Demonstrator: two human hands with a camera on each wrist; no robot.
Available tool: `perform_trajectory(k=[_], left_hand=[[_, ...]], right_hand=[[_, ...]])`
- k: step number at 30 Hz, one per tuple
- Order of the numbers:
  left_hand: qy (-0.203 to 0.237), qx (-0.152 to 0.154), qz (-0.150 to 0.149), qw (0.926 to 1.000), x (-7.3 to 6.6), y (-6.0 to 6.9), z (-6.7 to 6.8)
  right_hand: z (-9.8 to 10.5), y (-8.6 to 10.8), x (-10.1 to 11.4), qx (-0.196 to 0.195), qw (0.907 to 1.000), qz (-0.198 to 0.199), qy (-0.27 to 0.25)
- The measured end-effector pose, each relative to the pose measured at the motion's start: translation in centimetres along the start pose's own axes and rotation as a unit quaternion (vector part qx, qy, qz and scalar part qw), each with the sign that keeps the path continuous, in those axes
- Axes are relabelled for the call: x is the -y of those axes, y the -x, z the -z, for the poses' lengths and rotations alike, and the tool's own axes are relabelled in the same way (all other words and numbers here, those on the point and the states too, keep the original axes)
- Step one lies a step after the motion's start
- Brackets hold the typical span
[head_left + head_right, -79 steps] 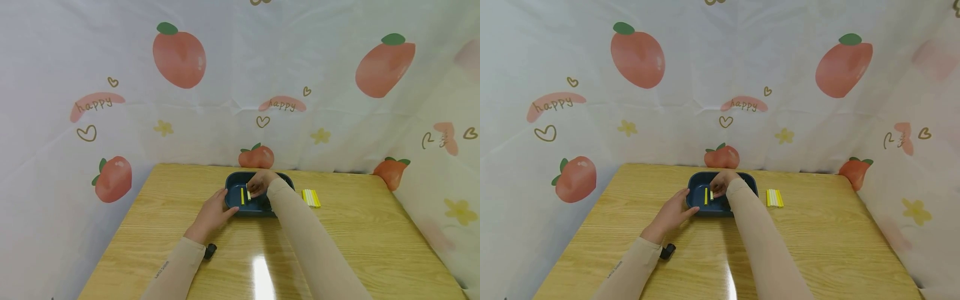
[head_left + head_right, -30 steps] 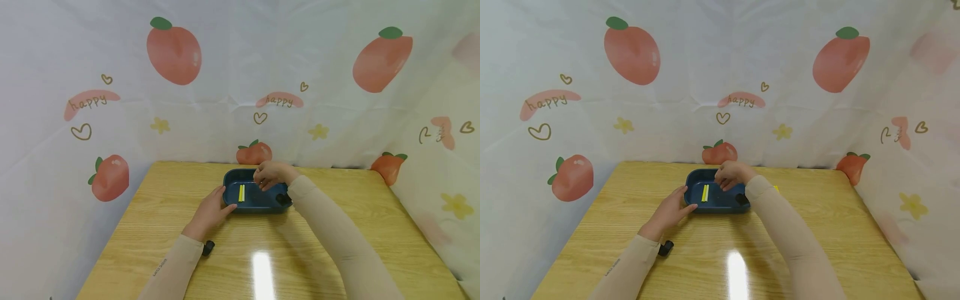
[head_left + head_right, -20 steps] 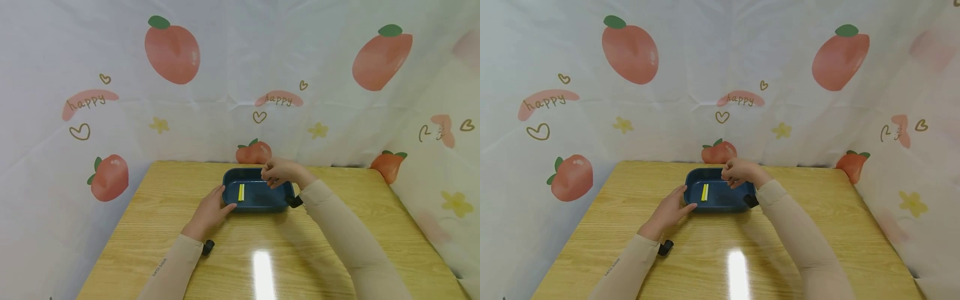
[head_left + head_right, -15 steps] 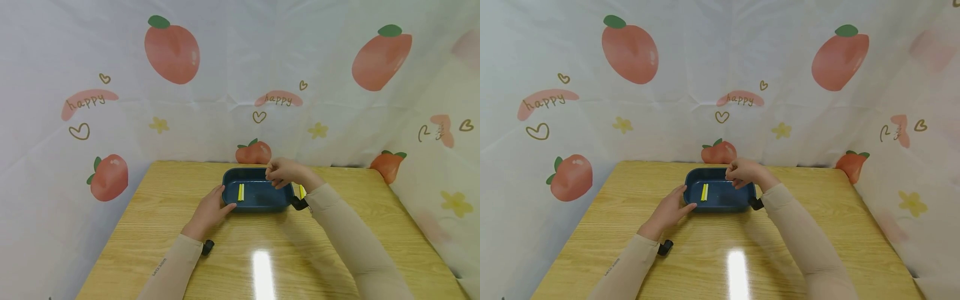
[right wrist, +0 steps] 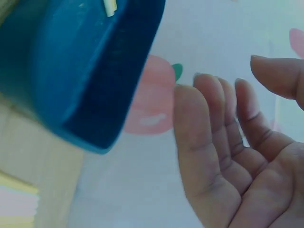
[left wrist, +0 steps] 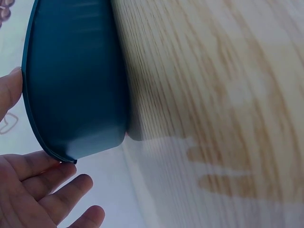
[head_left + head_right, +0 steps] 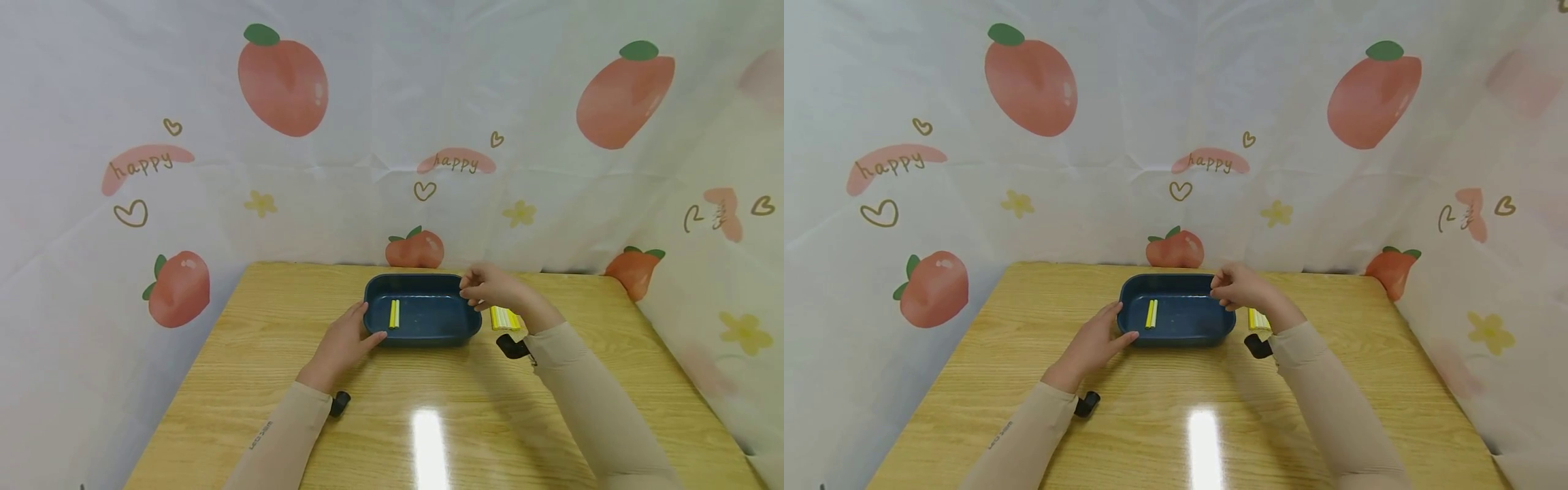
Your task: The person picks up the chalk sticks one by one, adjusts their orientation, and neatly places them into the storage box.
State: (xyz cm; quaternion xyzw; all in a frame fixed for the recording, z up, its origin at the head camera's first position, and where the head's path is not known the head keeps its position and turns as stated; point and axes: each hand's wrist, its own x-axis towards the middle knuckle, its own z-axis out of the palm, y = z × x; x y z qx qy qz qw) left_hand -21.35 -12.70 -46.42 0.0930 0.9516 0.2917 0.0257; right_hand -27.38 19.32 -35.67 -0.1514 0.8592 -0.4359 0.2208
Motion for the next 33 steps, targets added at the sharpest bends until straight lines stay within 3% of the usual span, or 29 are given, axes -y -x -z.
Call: perform_trajectory(k=[7, 19, 28, 33], left_hand=[[0.01, -0.003, -0.003, 0.9999, 0.1, -0.1, 0.0], [0.006, -0.003, -0.004, 1.0, 0.1, 0.0, 0.0], [0.006, -0.005, -0.002, 1.0, 0.0, 0.1, 0.0], [0.005, -0.005, -0.006, 1.0, 0.0, 0.1, 0.1]], right_hand=[[0.1, 1.3, -3.0, -0.046, 0.9986, 0.025, -0.008], [0.7, 3.3, -7.9, -0.13, 0.9908, 0.001, -0.035], [1.0, 3.0, -11.7, -0.199, 0.9778, -0.032, -0.058], [1.3, 2.6, -12.5, -0.21, 0.9735, -0.04, -0.081]])
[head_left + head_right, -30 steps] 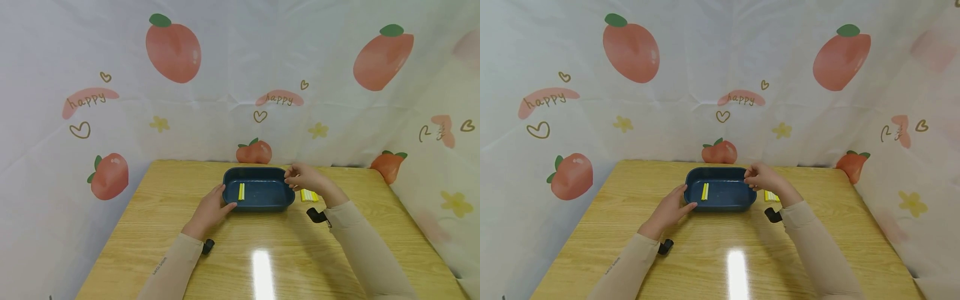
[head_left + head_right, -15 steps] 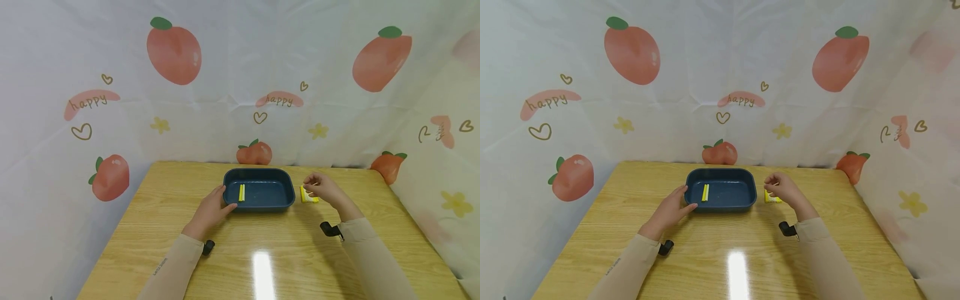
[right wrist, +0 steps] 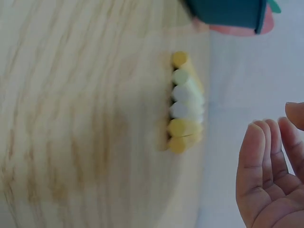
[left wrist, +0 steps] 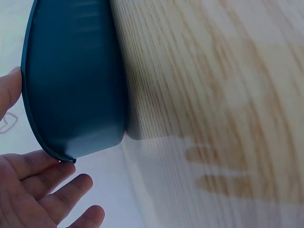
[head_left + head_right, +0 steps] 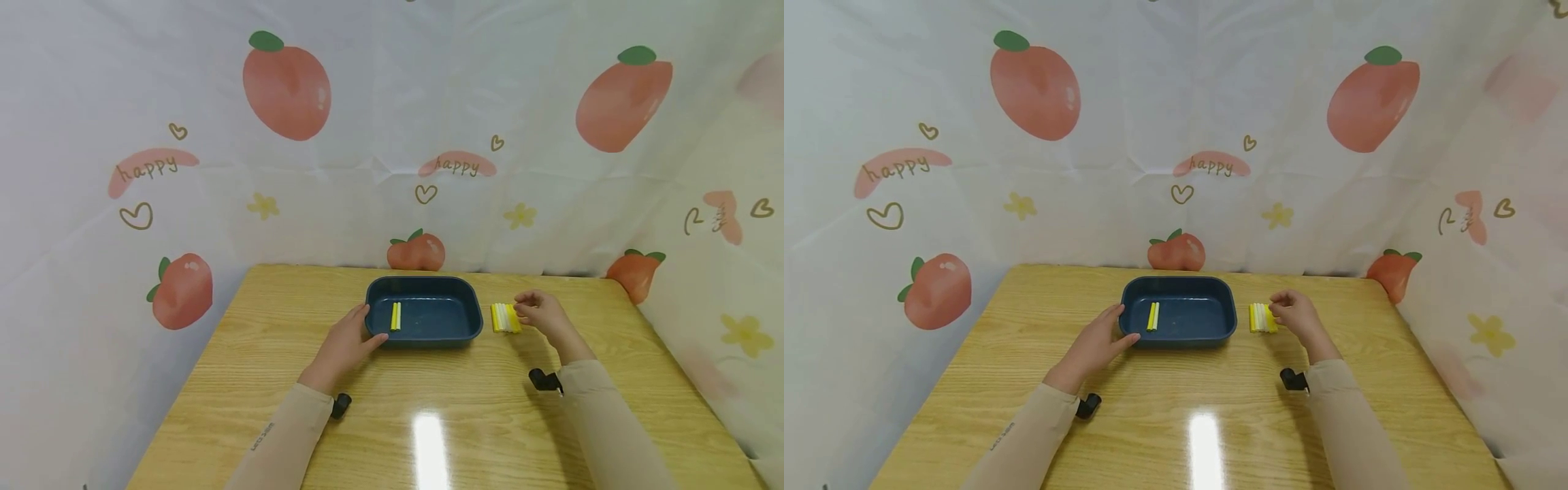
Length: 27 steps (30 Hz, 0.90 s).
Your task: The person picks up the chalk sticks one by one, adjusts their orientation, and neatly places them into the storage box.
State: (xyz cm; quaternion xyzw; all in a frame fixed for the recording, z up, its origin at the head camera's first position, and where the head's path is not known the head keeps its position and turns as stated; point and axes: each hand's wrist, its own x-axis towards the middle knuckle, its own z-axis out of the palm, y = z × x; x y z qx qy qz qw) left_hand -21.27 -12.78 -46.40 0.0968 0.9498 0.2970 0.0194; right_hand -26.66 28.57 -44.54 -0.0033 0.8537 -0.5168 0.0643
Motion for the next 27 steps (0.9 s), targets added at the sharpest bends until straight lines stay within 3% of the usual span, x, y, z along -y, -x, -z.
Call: perform_trajectory(k=[11, 20, 27], left_hand=[[-0.002, -0.002, -0.002, 1.0, 0.1, -0.1, -0.1], [-0.002, 0.002, 0.006, 1.0, 0.0, -0.1, -0.1], [-0.003, 0.004, 0.007, 1.0, -0.1, 0.0, 0.0]], right_hand=[[0.1, -1.8, -2.4, -0.002, 0.9988, -0.049, -0.011], [0.2, -2.9, -3.1, 0.024, 0.9948, -0.098, -0.012], [0.0, -3.4, -3.5, 0.017, 0.9944, -0.104, 0.008]])
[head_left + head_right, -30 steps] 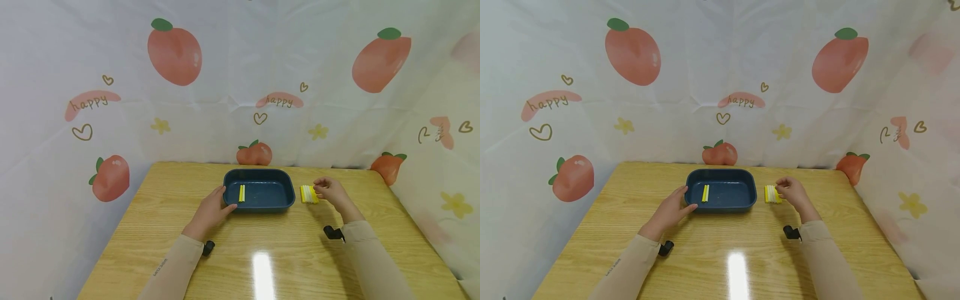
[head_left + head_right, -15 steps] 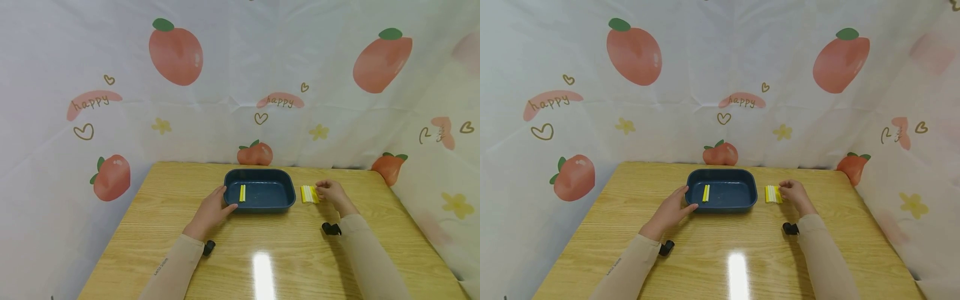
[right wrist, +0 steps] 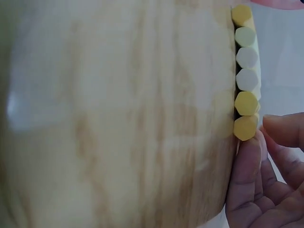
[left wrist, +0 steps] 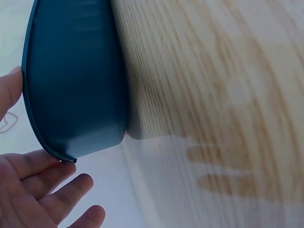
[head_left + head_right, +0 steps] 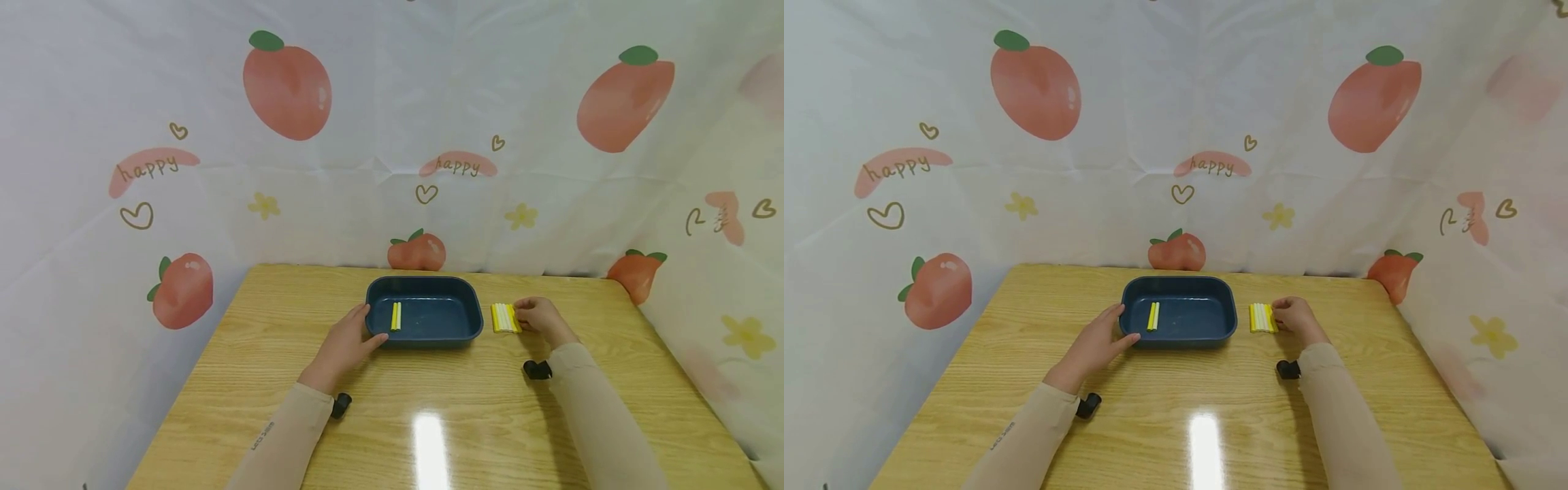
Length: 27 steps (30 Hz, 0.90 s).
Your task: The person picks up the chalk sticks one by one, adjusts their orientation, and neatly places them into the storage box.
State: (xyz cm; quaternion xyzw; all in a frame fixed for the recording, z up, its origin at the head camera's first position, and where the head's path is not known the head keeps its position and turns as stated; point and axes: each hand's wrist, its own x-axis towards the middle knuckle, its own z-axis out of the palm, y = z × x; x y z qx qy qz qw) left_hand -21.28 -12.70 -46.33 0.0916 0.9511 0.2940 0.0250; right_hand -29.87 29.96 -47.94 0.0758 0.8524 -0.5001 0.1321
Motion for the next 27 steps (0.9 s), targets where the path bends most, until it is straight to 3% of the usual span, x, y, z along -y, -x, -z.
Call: perform_trajectory(k=[7, 18, 27], left_hand=[[0.001, -0.004, -0.004, 1.0, -0.1, 0.2, 0.0], [0.0, -0.002, -0.003, 1.0, -0.1, 0.2, -0.1], [0.001, -0.005, -0.006, 1.0, -0.3, 0.2, 0.0]], right_hand=[[0.0, 0.4, 0.1, -0.007, 0.9992, 0.011, 0.037], [0.6, 0.9, 0.3, 0.002, 0.9967, -0.032, 0.074], [0.5, 1.1, 0.5, 0.015, 0.993, -0.023, 0.115]])
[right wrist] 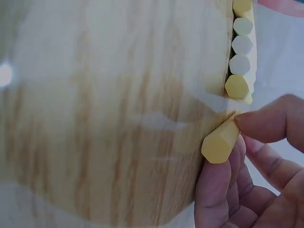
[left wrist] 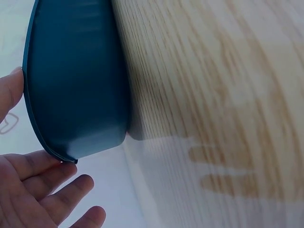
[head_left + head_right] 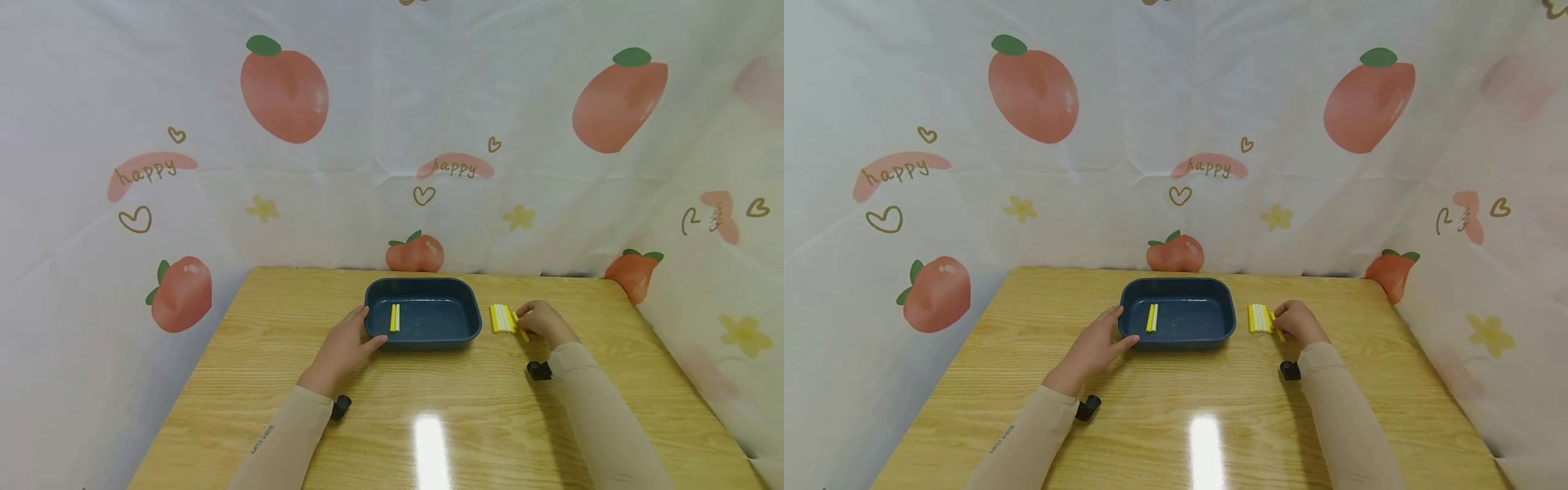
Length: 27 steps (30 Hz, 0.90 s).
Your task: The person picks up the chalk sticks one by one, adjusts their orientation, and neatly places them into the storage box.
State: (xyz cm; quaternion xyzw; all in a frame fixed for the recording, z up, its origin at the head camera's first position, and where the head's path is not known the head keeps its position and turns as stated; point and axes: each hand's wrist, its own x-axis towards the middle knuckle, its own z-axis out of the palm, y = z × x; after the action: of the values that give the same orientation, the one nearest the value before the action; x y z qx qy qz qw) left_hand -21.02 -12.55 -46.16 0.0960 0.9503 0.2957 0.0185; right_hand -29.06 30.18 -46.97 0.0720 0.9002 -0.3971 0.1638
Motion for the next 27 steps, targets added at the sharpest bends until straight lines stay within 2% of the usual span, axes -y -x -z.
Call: perform_trajectory(k=[6, 12, 19, 27], left_hand=[[0.0, 0.001, 0.003, 1.0, 0.0, 0.0, 0.0], [-0.004, 0.002, 0.001, 1.0, 0.0, 0.0, 0.0], [-0.007, 0.004, 0.003, 1.0, 0.0, 0.0, 0.1], [-0.004, 0.004, 0.0, 1.0, 0.1, 0.0, 0.1]], right_hand=[[0.3, 0.7, 0.1, 0.032, 0.9981, -0.004, -0.052], [1.3, 1.5, 0.6, 0.068, 0.9942, 0.022, -0.08], [2.1, 2.2, 1.8, 0.086, 0.9874, 0.03, -0.13], [2.5, 2.9, 3.2, 0.106, 0.9792, 0.07, -0.159]])
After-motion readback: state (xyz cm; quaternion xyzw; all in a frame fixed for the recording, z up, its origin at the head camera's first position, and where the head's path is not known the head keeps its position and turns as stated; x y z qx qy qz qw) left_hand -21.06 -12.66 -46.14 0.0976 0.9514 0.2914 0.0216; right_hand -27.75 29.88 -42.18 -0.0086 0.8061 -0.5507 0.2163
